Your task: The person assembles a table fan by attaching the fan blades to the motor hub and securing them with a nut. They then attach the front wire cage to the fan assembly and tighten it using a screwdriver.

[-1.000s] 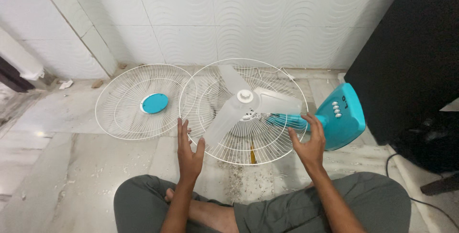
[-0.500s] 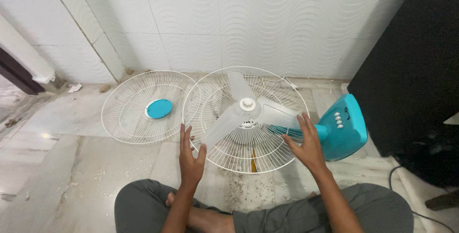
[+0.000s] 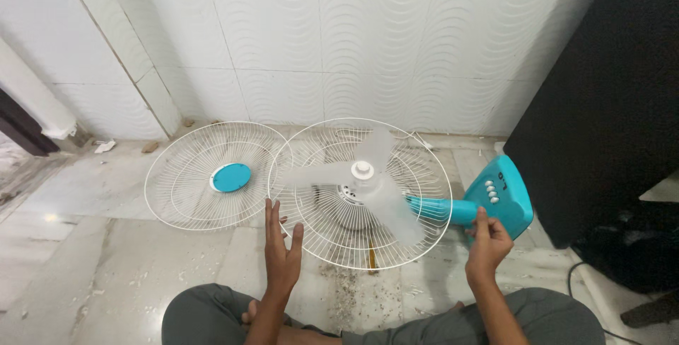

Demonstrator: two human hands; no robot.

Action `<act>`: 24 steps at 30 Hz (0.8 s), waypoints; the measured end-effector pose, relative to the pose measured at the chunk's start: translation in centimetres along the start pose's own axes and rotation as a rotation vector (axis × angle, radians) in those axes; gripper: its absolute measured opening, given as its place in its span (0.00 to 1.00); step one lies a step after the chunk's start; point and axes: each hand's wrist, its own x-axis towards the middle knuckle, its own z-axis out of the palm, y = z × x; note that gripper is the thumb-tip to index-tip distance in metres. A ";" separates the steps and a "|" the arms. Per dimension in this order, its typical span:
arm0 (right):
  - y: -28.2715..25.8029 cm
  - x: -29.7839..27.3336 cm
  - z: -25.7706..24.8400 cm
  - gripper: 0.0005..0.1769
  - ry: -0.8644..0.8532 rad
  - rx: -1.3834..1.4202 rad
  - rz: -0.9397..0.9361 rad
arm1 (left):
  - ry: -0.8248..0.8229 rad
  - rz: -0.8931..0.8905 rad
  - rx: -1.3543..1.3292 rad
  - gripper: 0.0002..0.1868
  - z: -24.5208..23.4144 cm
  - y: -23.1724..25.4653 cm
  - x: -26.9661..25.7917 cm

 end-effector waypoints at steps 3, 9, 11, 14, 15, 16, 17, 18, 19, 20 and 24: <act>1.9 0.7 -0.5 0.16 0.065 -0.036 0.187 | -0.008 0.021 -0.007 0.38 -0.3 -0.1 -0.1; 4.6 2.1 -1.6 0.13 0.213 0.037 0.716 | -0.016 -0.027 -0.012 0.38 -0.4 -0.3 -0.1; 5.0 2.1 -1.8 0.14 0.219 0.061 0.753 | -0.012 0.005 -0.023 0.37 -0.5 -0.5 0.0; 5.2 2.0 -2.1 0.14 0.180 -0.027 0.694 | 0.010 0.028 -0.051 0.35 -0.5 -0.7 0.3; 5.3 1.8 -2.1 0.13 0.172 -0.036 0.693 | 0.021 0.029 -0.058 0.34 -0.6 -0.8 0.3; 5.3 1.8 -2.2 0.13 0.164 -0.044 0.692 | 0.020 0.013 -0.075 0.34 -0.6 -0.9 0.3; 5.4 1.9 -2.2 0.13 0.153 -0.053 0.691 | 0.021 -0.002 -0.093 0.33 -0.5 -0.9 0.3; 5.6 1.7 -2.2 0.13 0.145 -0.062 0.694 | 0.023 -0.018 -0.110 0.33 -0.5 -1.0 0.4; 5.7 1.7 -2.3 0.13 0.138 -0.073 0.697 | 0.035 -0.030 -0.105 0.32 -0.5 -1.1 0.4; 5.8 1.7 -2.5 0.14 0.131 -0.084 0.700 | 0.047 -0.041 -0.101 0.32 -0.5 -1.3 0.4; 6.3 1.7 -2.6 0.13 0.101 -0.098 0.729 | 0.168 -0.082 -0.147 0.26 -1.4 -3.8 1.4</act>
